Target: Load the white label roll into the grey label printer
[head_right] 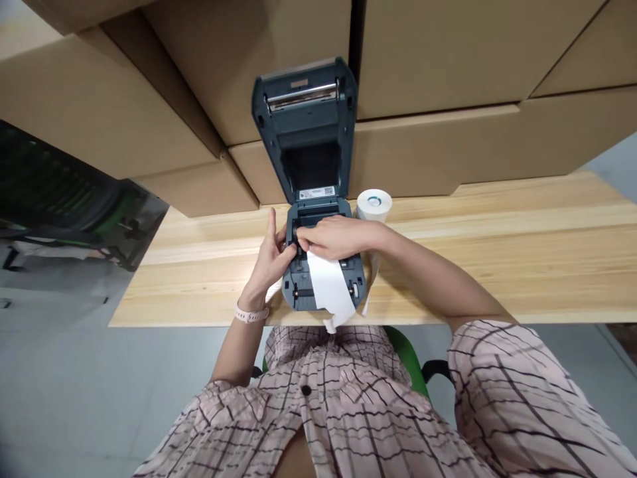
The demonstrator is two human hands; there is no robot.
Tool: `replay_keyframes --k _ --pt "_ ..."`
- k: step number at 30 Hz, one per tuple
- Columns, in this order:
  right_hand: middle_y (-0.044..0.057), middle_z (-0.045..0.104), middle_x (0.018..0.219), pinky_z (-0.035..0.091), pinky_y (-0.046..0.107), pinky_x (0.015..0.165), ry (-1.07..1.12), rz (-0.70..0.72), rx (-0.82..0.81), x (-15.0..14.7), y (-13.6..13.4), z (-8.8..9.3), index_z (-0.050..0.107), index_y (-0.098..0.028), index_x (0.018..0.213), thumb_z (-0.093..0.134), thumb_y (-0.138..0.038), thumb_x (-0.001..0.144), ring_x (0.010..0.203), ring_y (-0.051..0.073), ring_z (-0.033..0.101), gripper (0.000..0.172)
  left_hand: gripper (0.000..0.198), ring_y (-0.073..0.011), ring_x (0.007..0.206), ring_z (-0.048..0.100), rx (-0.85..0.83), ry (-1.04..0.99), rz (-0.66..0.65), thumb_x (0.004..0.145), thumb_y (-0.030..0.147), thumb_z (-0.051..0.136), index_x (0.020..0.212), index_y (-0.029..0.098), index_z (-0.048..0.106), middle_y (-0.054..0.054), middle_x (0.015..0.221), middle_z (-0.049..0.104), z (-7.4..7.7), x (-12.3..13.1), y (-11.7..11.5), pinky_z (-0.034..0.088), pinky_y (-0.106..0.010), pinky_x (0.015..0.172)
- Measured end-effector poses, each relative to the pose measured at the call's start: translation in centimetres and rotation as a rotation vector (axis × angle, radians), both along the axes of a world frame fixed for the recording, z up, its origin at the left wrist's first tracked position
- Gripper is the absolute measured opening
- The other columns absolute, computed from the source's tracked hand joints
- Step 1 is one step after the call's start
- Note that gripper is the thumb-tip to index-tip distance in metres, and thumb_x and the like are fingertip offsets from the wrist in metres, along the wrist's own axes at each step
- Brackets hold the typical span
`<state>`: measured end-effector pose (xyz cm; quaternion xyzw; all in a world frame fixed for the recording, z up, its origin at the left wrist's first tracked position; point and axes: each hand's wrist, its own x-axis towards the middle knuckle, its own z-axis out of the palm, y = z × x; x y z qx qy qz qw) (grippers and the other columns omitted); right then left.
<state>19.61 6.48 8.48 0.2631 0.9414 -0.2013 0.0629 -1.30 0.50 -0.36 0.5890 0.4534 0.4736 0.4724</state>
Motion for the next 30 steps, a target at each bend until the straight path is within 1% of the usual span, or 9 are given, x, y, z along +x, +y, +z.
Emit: replay_keyframes --k 2,5,9,11,14,18,21,26,30 --pt "0.011 0.077 0.108 0.050 0.040 0.082 0.085 0.020 -0.117 0.2 0.6 0.3 0.063 -0.023 0.117 0.053 -0.031 0.100 0.096 0.029 0.071 0.021 0.113 -0.0285 0.148 0.060 0.014 0.010 -0.035 0.096 0.035 0.070 0.176 0.039 -0.009 -0.011 0.172 0.051 0.2 -0.3 -0.2 0.046 -0.057 0.126" --pt "0.008 0.077 0.119 0.057 0.042 0.090 0.370 0.061 -0.345 2.3 0.3 1.2 0.063 -0.025 0.124 0.066 -0.040 0.096 0.106 0.027 0.074 0.032 0.108 -0.0299 0.153 0.056 0.027 0.001 -0.059 0.096 0.032 0.068 0.177 0.038 -0.004 -0.011 0.175 0.046 0.3 -0.5 -0.4 0.043 -0.059 0.129" --pt "0.004 0.081 0.111 0.064 0.046 0.084 0.707 0.014 -0.461 9.9 -2.4 2.6 0.067 -0.035 0.121 0.081 -0.041 0.091 0.098 0.025 0.078 0.033 0.100 -0.0296 0.159 0.050 0.004 -0.015 -0.056 0.099 0.030 0.064 0.178 0.039 0.002 -0.011 0.178 0.041 0.2 -0.4 -0.5 0.037 -0.060 0.133" --pt "0.004 0.081 0.104 0.065 0.050 0.084 0.788 -0.180 -0.423 14.4 -3.9 2.4 0.068 -0.041 0.119 0.084 -0.047 0.090 0.096 0.027 0.080 0.033 0.097 -0.0294 0.161 0.048 0.003 -0.016 -0.047 0.099 0.029 0.064 0.178 0.039 0.007 -0.010 0.178 0.041 0.1 -0.4 -0.5 0.034 -0.061 0.134" --pt "0.010 0.080 0.111 0.064 0.052 0.093 0.772 -0.575 -0.315 18.8 -5.1 0.2 0.068 -0.042 0.121 0.087 -0.053 0.086 0.106 0.030 0.079 0.042 0.093 -0.0296 0.163 0.045 0.018 -0.018 -0.039 0.099 0.031 0.065 0.177 0.038 0.014 -0.009 0.179 0.040 0.0 -0.3 -0.5 0.029 -0.061 0.137" --pt "0.017 0.077 0.128 0.061 0.052 0.105 0.691 -0.871 -0.284 18.7 -4.4 -4.5 0.066 -0.034 0.129 0.089 -0.051 0.082 0.118 0.034 0.075 0.055 0.091 -0.0293 0.164 0.043 0.024 -0.020 -0.044 0.100 0.032 0.064 0.177 0.035 0.016 -0.011 0.180 0.037 0.4 -0.2 -0.6 0.025 -0.060 0.139" --pt "0.019 0.077 0.131 0.061 0.054 0.107 0.722 -0.870 -0.343 17.9 -3.6 -6.8 0.065 -0.031 0.133 0.084 -0.050 0.086 0.120 0.036 0.075 0.054 0.087 -0.0287 0.164 0.042 0.016 0.018 -0.061 0.101 0.029 0.061 0.177 0.036 0.019 -0.010 0.180 0.038 1.0 -0.3 -0.8 0.022 -0.060 0.139" --pt "0.017 0.056 0.166 0.048 0.058 0.126 0.663 -0.760 -0.396 19.5 -1.1 -5.0 0.049 -0.037 0.160 0.088 -0.044 0.085 0.156 0.036 0.053 0.085 0.088 -0.0285 0.161 0.047 -0.009 0.028 -0.089 0.100 0.031 0.062 0.177 0.036 0.018 -0.011 0.176 0.044 1.4 -0.7 -0.6 0.026 -0.059 0.138" --pt "0.016 0.049 0.173 0.043 0.059 0.130 0.564 -0.659 -0.394 17.6 3.8 -3.6 0.043 -0.032 0.165 0.091 -0.046 0.075 0.161 0.037 0.045 0.103 0.100 -0.0302 0.158 0.051 -0.044 -0.057 -0.101 0.098 0.033 0.068 0.178 0.033 0.009 -0.016 0.176 0.044 0.9 -1.1 -0.2 0.038 -0.057 0.133"
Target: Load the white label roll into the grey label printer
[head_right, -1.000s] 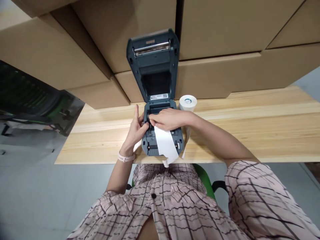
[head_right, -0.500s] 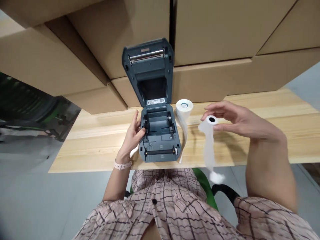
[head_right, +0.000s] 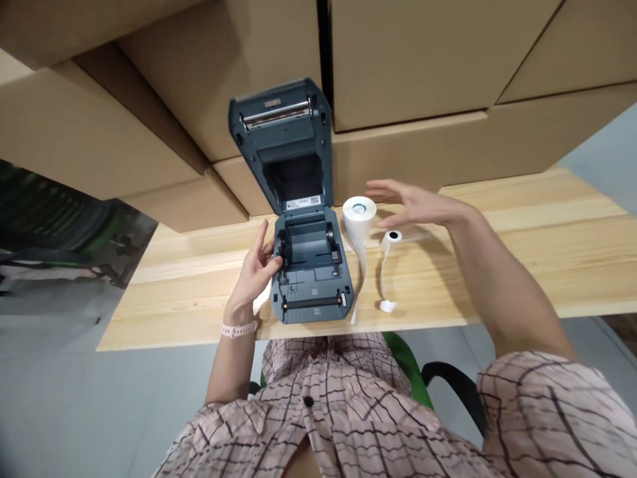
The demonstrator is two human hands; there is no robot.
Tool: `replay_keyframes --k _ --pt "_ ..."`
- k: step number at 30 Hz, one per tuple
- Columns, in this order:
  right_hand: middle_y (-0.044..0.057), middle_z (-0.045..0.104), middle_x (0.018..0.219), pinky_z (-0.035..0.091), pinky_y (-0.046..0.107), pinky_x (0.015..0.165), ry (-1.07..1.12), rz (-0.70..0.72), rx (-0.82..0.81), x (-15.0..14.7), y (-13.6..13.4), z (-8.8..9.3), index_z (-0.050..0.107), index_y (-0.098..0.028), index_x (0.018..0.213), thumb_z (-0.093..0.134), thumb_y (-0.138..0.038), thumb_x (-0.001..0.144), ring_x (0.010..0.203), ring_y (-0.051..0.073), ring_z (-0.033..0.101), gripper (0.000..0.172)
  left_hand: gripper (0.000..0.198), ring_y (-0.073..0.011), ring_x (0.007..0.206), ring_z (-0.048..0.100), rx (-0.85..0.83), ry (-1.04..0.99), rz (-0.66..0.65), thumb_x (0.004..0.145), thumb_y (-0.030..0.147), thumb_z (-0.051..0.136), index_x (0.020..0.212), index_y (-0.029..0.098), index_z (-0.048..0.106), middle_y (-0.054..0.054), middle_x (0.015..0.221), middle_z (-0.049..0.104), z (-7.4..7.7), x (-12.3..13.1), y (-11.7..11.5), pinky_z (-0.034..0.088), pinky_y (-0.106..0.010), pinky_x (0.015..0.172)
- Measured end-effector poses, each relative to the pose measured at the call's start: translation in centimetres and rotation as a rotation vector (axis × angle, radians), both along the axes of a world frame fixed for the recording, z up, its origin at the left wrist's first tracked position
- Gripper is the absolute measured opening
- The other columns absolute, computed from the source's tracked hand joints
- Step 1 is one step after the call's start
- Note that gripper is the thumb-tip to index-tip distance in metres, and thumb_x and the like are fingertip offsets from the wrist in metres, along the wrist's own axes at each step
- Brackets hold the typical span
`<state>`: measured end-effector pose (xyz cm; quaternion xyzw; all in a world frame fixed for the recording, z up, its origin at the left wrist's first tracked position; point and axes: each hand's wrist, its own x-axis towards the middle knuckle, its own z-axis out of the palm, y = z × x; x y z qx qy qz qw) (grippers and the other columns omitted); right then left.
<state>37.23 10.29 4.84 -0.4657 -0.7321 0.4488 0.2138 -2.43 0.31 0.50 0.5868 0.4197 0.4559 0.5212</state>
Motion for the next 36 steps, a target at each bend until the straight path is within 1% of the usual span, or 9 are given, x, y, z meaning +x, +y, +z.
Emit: replay_keyframes --k 4,8,11,14,16,20,27,33,36 --pt "0.015 0.065 0.155 0.051 0.058 0.122 -0.060 0.166 -0.064 -4.1 3.7 -0.8 0.058 -0.026 0.148 0.097 -0.047 0.058 0.144 0.039 0.061 0.100 0.104 -0.0307 0.156 0.054 -0.010 -0.030 0.019 0.095 0.034 0.072 0.178 0.034 0.010 -0.017 0.173 0.048 -0.6 -0.1 0.2 0.042 -0.057 0.131" --pt "0.014 0.075 0.132 0.057 0.045 0.106 0.060 0.089 -0.044 -4.7 3.0 -0.4 0.068 -0.022 0.124 0.097 -0.053 0.058 0.119 0.031 0.071 0.079 0.102 -0.0306 0.158 0.051 -0.008 -0.040 0.021 0.095 0.034 0.071 0.178 0.033 0.011 -0.016 0.175 0.045 -0.7 0.1 0.1 0.037 -0.060 0.133" --pt "0.016 0.072 0.137 0.058 0.043 0.093 0.244 0.018 -0.004 -3.9 1.1 1.6 0.062 -0.023 0.131 0.085 -0.078 0.062 0.111 0.028 0.072 0.091 0.100 -0.0314 0.160 0.048 -0.007 -0.040 0.018 0.096 0.034 0.070 0.178 0.030 0.012 -0.018 0.177 0.041 -0.7 0.3 0.0 0.035 -0.060 0.134" --pt "0.015 0.071 0.137 0.059 0.045 0.082 0.389 0.100 0.025 -5.2 -0.3 4.3 0.059 -0.025 0.135 0.079 -0.093 0.052 0.109 0.032 0.073 0.109 0.099 -0.0319 0.163 0.044 0.005 -0.036 0.018 0.095 0.034 0.070 0.177 0.029 0.016 -0.018 0.178 0.039 -0.7 0.3 0.1 0.033 -0.060 0.136" --pt "0.012 0.074 0.131 0.060 0.045 0.083 0.290 0.272 0.098 -7.5 -0.6 6.1 0.061 -0.025 0.133 0.084 -0.088 0.050 0.108 0.032 0.073 0.107 0.098 -0.0321 0.164 0.042 0.014 -0.035 0.012 0.096 0.034 0.070 0.177 0.029 0.017 -0.017 0.179 0.038 -0.7 0.3 0.2 0.032 -0.060 0.136" --pt "0.006 0.079 0.115 0.058 0.041 0.083 -0.229 0.545 0.258 -13.5 -0.7 8.0 0.069 -0.025 0.116 0.089 -0.071 0.065 0.099 0.030 0.074 0.071 0.100 -0.0338 0.165 0.040 0.027 -0.028 0.001 0.095 0.035 0.072 0.177 0.027 0.015 -0.018 0.180 0.035 -0.9 0.3 0.4 0.033 -0.061 0.135" --pt "0.012 0.081 0.111 0.056 0.044 0.088 -0.640 0.565 0.305 -19.1 -0.3 5.6 0.069 -0.020 0.106 0.088 -0.072 0.072 0.099 0.033 0.073 0.065 0.096 -0.0334 0.166 0.039 0.070 -0.032 0.005 0.094 0.034 0.071 0.176 0.030 0.021 -0.013 0.181 0.035 -1.4 0.4 0.5 0.031 -0.060 0.136" --pt "0.020 0.080 0.123 0.057 0.049 0.090 -0.680 0.589 0.254 -19.5 -0.1 4.0 0.072 -0.017 0.110 0.085 -0.070 0.076 0.108 0.041 0.075 0.064 0.091 -0.0340 0.166 0.038 0.100 -0.026 0.012 0.093 0.032 0.069 0.174 0.032 0.028 -0.011 0.180 0.038 -1.8 0.5 0.6 0.027 -0.061 0.138" --pt "0.023 0.074 0.140 0.057 0.057 0.101 -0.633 0.539 0.404 -18.3 -2.0 3.5 0.071 -0.016 0.129 0.073 -0.072 0.089 0.121 0.044 0.072 0.069 0.090 -0.0348 0.166 0.038 0.095 -0.029 0.013 0.094 0.033 0.068 0.174 0.031 0.028 -0.011 0.180 0.038 -1.7 0.6 0.4 0.029 -0.061 0.137"
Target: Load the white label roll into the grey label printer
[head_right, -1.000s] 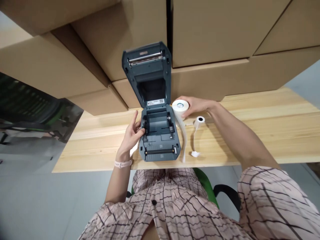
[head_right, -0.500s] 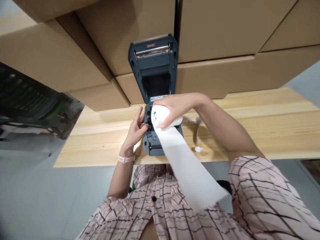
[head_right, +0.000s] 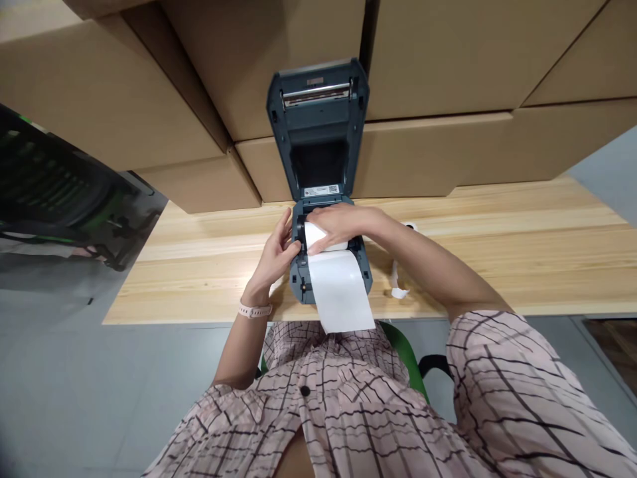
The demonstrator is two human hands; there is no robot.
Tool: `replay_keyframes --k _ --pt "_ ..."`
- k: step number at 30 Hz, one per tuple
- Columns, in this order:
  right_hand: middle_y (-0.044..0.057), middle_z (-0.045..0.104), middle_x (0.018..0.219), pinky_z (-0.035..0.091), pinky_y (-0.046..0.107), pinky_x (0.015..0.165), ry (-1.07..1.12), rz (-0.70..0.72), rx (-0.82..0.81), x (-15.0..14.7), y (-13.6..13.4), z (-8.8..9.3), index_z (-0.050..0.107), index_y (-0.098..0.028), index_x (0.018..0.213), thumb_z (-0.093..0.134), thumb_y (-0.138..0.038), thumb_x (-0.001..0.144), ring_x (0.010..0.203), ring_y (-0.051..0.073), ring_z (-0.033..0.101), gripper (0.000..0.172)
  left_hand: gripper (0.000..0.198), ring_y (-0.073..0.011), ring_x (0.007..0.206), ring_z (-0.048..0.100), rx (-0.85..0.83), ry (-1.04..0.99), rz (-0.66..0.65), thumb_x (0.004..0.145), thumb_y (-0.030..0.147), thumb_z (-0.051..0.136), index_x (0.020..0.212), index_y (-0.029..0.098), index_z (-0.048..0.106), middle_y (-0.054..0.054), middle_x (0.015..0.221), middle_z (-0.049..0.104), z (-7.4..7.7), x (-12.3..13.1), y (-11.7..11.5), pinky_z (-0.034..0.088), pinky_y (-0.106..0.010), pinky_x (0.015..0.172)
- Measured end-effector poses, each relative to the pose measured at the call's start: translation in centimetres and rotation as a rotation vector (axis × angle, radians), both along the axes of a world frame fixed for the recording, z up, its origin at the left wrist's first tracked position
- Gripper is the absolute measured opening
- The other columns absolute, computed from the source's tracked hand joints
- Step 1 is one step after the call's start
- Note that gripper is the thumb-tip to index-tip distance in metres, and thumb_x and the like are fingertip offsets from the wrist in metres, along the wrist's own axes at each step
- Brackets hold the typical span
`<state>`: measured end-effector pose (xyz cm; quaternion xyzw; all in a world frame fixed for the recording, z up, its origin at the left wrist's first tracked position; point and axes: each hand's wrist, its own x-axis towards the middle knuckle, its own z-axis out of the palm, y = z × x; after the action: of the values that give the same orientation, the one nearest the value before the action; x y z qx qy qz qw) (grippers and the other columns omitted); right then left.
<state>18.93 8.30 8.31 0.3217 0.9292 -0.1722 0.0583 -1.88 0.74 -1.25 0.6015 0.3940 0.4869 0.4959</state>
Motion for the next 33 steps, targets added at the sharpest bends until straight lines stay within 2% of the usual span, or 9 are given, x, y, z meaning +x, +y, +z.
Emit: replay_keyframes --k 3,5,7,10,13,18,24,27,33 --pt "0.024 0.054 0.166 0.047 0.067 0.120 0.154 -0.054 0.196 2.0 -3.9 -1.2 0.061 -0.015 0.153 0.061 -0.064 0.102 0.149 0.047 0.055 0.071 0.085 -0.0351 0.166 0.039 0.011 0.006 0.002 0.097 0.033 0.065 0.174 0.031 0.029 -0.010 0.181 0.036 0.2 0.1 -0.2 0.030 -0.061 0.137" --pt "0.020 0.048 0.172 0.044 0.067 0.125 0.231 -0.085 0.243 3.3 -7.0 -2.1 0.060 -0.018 0.155 0.055 -0.059 0.108 0.158 0.043 0.047 0.063 0.082 -0.0355 0.166 0.038 0.029 0.018 0.007 0.098 0.033 0.065 0.173 0.031 0.032 -0.010 0.181 0.037 0.3 0.2 -0.3 0.030 -0.060 0.137" --pt "0.017 0.054 0.168 0.048 0.063 0.125 0.275 -0.085 0.233 4.2 -9.8 -3.0 0.060 -0.019 0.156 0.046 -0.058 0.112 0.157 0.038 0.052 0.061 0.080 -0.0359 0.166 0.037 0.035 0.042 0.009 0.098 0.034 0.064 0.172 0.031 0.034 -0.009 0.181 0.036 0.4 0.2 -0.4 0.031 -0.059 0.137" --pt "0.019 0.061 0.162 0.050 0.059 0.125 0.283 -0.100 0.255 4.6 -12.5 -3.8 0.054 -0.013 0.161 0.037 -0.063 0.113 0.151 0.035 0.059 0.071 0.080 -0.0356 0.167 0.036 0.031 0.083 0.021 0.098 0.033 0.062 0.173 0.030 0.033 -0.008 0.182 0.035 0.5 0.1 -0.4 0.031 -0.059 0.137" --pt "0.020 0.058 0.164 0.049 0.058 0.127 0.290 -0.119 0.336 4.2 -13.5 -4.0 0.055 -0.011 0.159 0.033 -0.067 0.112 0.152 0.035 0.058 0.076 0.081 -0.0353 0.167 0.036 0.034 0.093 0.027 0.098 0.033 0.062 0.173 0.028 0.033 -0.009 0.182 0.034 0.6 0.0 -0.4 0.032 -0.059 0.137" --pt "0.021 0.058 0.163 0.052 0.057 0.125 0.338 -0.114 0.434 3.7 -14.4 -4.5 0.056 -0.009 0.156 0.037 -0.064 0.112 0.153 0.034 0.057 0.073 0.081 -0.0365 0.165 0.039 0.017 0.084 0.012 0.098 0.036 0.065 0.173 0.029 0.034 -0.011 0.180 0.037 0.9 0.0 -0.5 0.039 -0.060 0.133" --pt "0.022 0.057 0.164 0.052 0.060 0.125 0.401 -0.141 0.519 3.2 -16.5 -5.5 0.046 -0.010 0.163 0.050 -0.057 0.111 0.157 0.036 0.052 0.070 0.078 -0.0360 0.164 0.041 -0.001 0.105 0.023 0.099 0.038 0.065 0.171 0.026 0.038 -0.011 0.181 0.036 1.3 0.0 -0.7 0.042 -0.057 0.131" --pt "0.020 0.061 0.161 0.057 0.058 0.121 0.424 -0.156 0.535 2.9 -17.2 -5.7 0.044 -0.012 0.165 0.056 -0.051 0.111 0.153 0.034 0.057 0.067 0.075 -0.0355 0.163 0.042 -0.006 0.111 0.028 0.099 0.036 0.063 0.170 0.029 0.040 -0.009 0.179 0.039 1.4 0.0 -0.7 0.044 -0.056 0.130" --pt "0.020 0.065 0.157 0.063 0.056 0.112 0.431 -0.168 0.569 2.7 -17.4 -6.0 0.051 -0.010 0.156 0.058 -0.045 0.111 0.143 0.035 0.064 0.058 0.073 -0.0358 0.163 0.044 -0.005 0.142 0.056 0.099 0.035 0.063 0.169 0.028 0.042 -0.010 0.177 0.043 1.3 0.0 -0.8 0.043 -0.057 0.131"
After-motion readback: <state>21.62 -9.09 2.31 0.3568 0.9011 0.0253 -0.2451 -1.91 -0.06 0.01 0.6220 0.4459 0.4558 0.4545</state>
